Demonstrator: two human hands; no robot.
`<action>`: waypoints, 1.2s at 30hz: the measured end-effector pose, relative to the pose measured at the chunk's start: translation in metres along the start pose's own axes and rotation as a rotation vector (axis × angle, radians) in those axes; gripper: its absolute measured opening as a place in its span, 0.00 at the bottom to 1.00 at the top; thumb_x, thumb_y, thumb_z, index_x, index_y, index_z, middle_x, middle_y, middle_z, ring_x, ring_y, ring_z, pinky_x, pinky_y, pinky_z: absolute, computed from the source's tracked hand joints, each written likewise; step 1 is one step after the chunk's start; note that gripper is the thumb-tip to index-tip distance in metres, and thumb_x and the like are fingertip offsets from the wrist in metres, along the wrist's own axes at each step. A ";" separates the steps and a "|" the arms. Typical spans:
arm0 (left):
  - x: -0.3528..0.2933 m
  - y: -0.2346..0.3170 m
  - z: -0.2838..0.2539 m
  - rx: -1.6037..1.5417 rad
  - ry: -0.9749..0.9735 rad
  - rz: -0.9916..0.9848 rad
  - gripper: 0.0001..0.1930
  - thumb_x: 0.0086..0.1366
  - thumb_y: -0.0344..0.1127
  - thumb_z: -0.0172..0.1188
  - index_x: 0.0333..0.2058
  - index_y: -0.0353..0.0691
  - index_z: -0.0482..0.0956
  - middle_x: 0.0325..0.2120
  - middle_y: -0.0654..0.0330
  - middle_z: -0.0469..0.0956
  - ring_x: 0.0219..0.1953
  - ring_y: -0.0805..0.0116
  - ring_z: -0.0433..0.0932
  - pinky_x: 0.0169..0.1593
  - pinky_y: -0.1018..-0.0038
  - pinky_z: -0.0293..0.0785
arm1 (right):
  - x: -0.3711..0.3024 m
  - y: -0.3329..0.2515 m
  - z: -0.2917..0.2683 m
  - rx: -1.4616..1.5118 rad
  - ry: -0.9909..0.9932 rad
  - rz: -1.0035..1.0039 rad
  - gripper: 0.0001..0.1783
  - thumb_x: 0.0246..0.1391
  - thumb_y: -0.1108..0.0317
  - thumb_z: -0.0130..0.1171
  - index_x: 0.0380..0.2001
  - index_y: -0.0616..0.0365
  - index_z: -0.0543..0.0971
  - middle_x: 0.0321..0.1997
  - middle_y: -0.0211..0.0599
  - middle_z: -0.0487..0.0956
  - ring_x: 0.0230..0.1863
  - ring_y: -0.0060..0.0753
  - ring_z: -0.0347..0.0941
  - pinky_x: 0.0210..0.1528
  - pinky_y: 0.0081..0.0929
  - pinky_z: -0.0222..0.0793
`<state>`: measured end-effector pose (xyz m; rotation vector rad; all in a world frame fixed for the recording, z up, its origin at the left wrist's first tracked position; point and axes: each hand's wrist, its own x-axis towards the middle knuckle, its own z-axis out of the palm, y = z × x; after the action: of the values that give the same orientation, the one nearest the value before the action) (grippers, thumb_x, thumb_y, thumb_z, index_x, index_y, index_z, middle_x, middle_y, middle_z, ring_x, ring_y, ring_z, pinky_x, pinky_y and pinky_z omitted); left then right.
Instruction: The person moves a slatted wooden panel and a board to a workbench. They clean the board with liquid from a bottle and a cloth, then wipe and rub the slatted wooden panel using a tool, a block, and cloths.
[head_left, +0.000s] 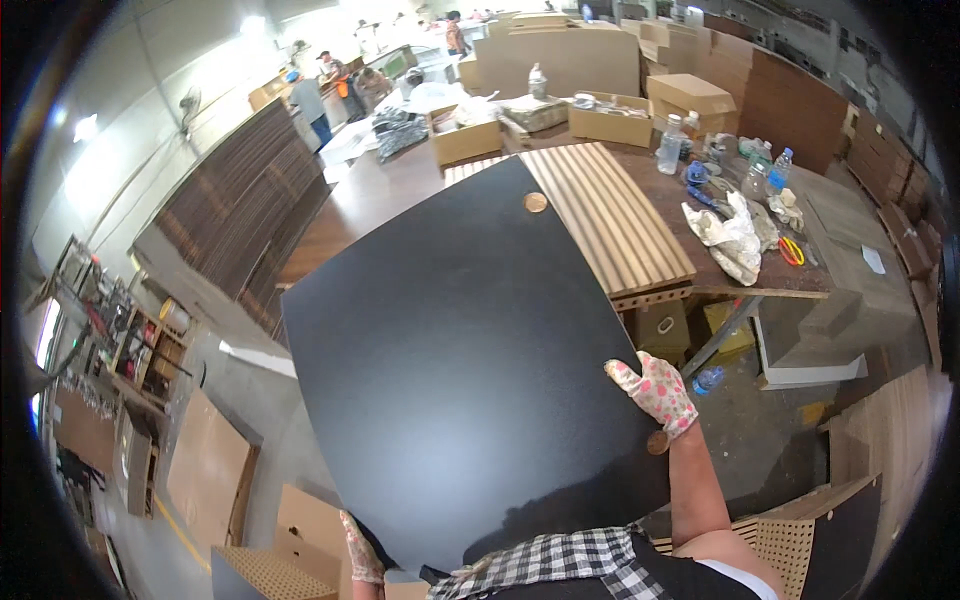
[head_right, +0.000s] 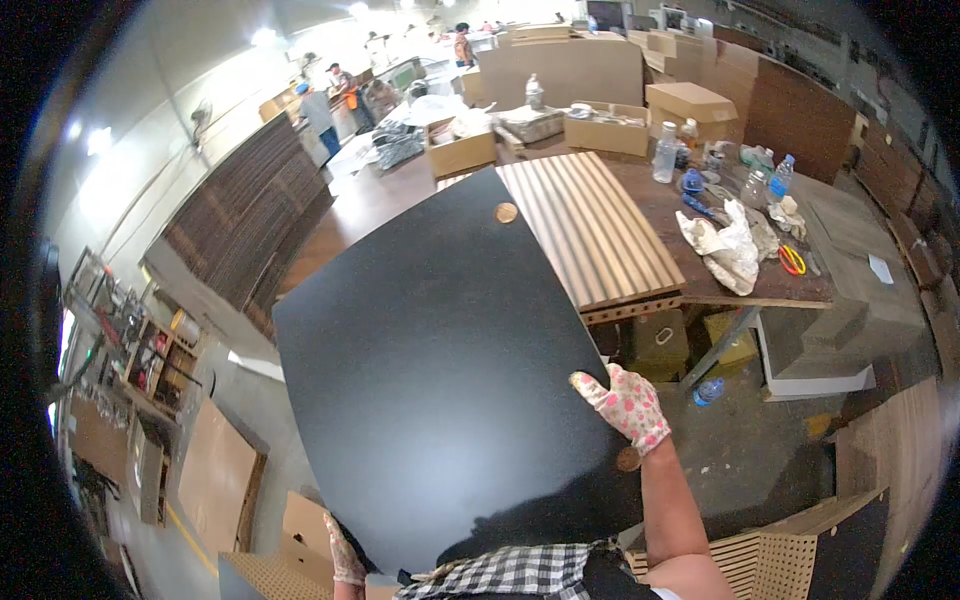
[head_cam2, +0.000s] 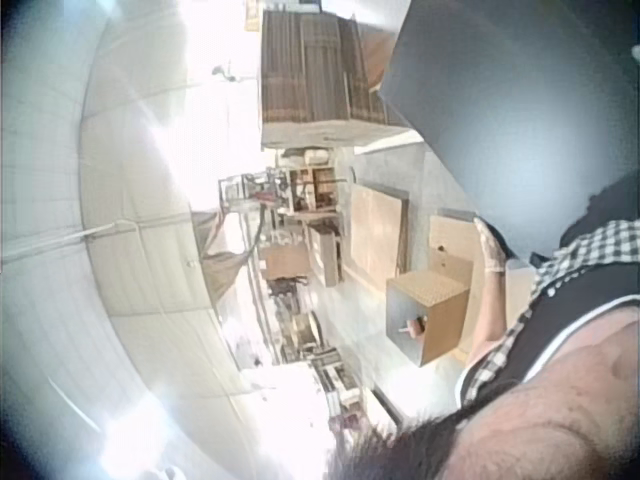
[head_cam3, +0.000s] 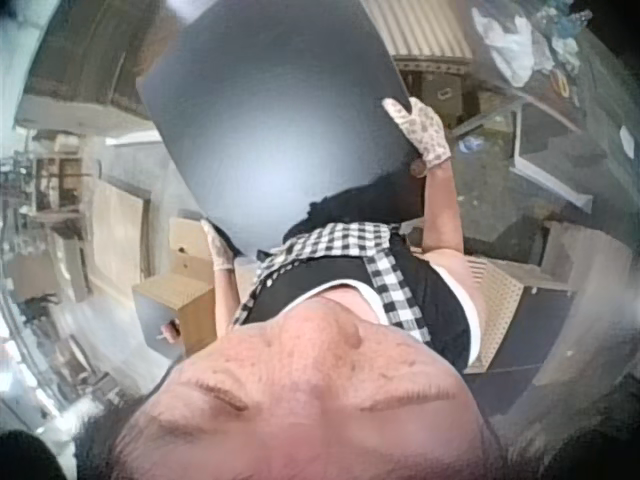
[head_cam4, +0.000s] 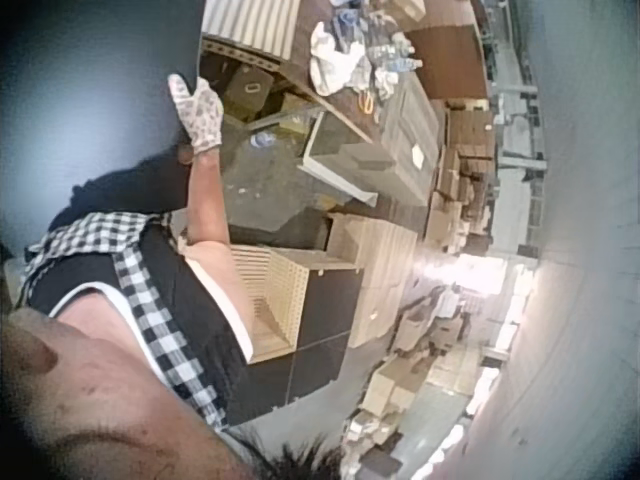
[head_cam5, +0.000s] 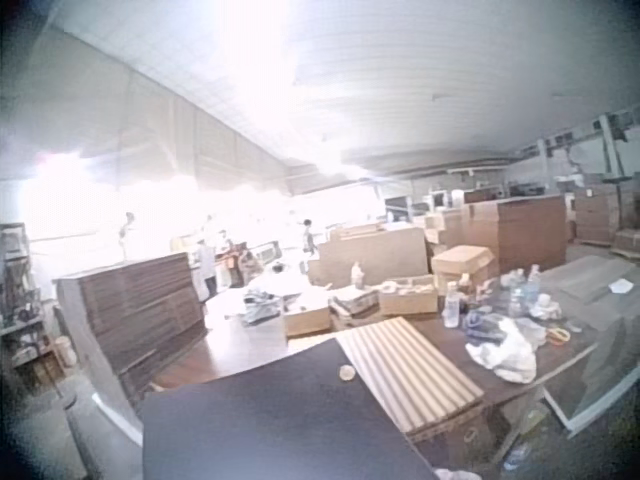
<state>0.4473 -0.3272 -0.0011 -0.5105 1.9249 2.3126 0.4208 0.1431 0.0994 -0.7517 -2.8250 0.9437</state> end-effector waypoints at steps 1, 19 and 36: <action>0.013 -0.002 0.017 0.099 0.020 0.008 0.32 0.66 0.57 0.30 0.60 0.39 0.51 0.56 0.58 0.59 0.56 0.63 0.61 0.57 0.67 0.59 | 0.014 0.013 -0.011 0.034 -0.002 0.041 0.44 0.46 0.34 0.49 0.45 0.73 0.70 0.40 0.61 0.74 0.47 0.53 0.70 0.51 0.38 0.64; 0.133 0.043 0.200 0.285 -0.087 -0.351 0.29 0.66 0.54 0.36 0.46 0.31 0.71 0.39 0.62 0.74 0.39 0.73 0.71 0.45 0.78 0.66 | 0.156 0.123 -0.066 0.219 -0.162 0.325 0.36 0.50 0.39 0.47 0.40 0.66 0.74 0.41 0.55 0.75 0.46 0.48 0.70 0.47 0.35 0.63; 0.149 0.022 0.225 -0.006 0.016 -0.089 0.23 0.64 0.41 0.49 0.54 0.34 0.61 0.52 0.57 0.65 0.54 0.70 0.63 0.57 0.76 0.57 | 0.137 0.205 -0.086 0.019 -0.434 0.403 0.32 0.50 0.39 0.48 0.27 0.62 0.78 0.21 0.31 0.75 0.25 0.27 0.71 0.26 0.30 0.64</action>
<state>0.2564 -0.1349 0.0070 -0.6036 1.8620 2.2677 0.4067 0.3969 0.0382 -1.2891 -3.0738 1.3312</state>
